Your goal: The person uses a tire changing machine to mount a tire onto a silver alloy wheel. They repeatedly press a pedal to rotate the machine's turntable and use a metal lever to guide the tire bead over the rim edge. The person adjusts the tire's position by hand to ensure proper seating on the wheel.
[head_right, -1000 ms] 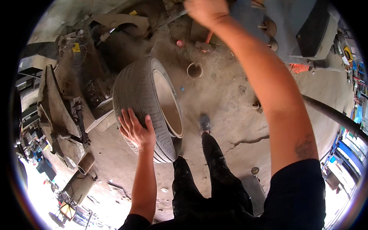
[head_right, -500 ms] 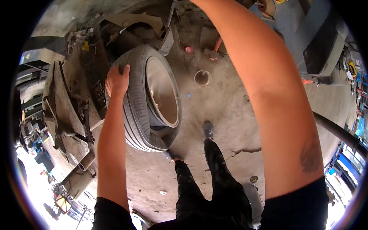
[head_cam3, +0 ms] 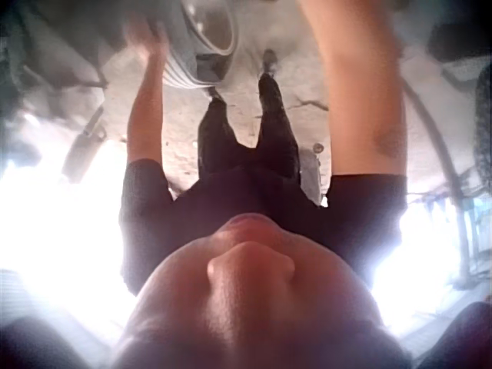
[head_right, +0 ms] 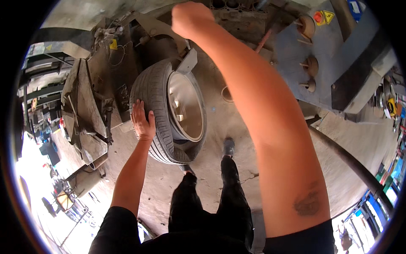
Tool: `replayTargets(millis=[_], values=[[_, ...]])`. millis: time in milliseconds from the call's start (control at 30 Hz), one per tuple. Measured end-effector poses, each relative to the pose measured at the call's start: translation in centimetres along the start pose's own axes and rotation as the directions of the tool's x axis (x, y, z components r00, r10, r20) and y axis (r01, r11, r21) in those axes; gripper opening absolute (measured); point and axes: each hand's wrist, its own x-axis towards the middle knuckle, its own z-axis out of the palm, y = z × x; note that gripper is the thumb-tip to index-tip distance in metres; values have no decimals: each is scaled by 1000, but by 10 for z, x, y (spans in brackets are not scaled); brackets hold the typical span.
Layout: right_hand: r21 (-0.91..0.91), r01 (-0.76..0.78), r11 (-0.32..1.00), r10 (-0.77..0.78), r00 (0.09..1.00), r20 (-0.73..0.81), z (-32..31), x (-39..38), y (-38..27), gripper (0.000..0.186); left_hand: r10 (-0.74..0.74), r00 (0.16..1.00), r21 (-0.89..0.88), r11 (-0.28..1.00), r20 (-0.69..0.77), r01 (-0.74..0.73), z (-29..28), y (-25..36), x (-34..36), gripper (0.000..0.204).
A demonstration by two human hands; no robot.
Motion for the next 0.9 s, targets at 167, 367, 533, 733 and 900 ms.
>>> replayTargets(millis=[167, 367, 533, 733, 900], values=[[-2, 49, 999, -48, 966, -253, 5, 7, 35, 23, 36, 999, -61, 997, -31, -38, -3, -1, -5, 62], [9, -44, 999, 44, 957, -287, 24, -3, 12, 18, 6, 999, -90, 996, 38, -2, -15, 1, -10, 61], [16, -110, 994, 111, 982, -152, 15, 3, -4, 20, 1, 997, -94, 996, 80, 6, -8, -3, -15, 68], [15, -112, 994, 112, 968, -226, 23, 18, -11, 20, 1, 996, -110, 994, 92, 9, -9, -4, -15, 68], [-19, -77, 997, 70, 965, -253, 22, 19, -1, 20, 3, 996, -107, 994, 88, 7, -5, -4, -6, 67]])
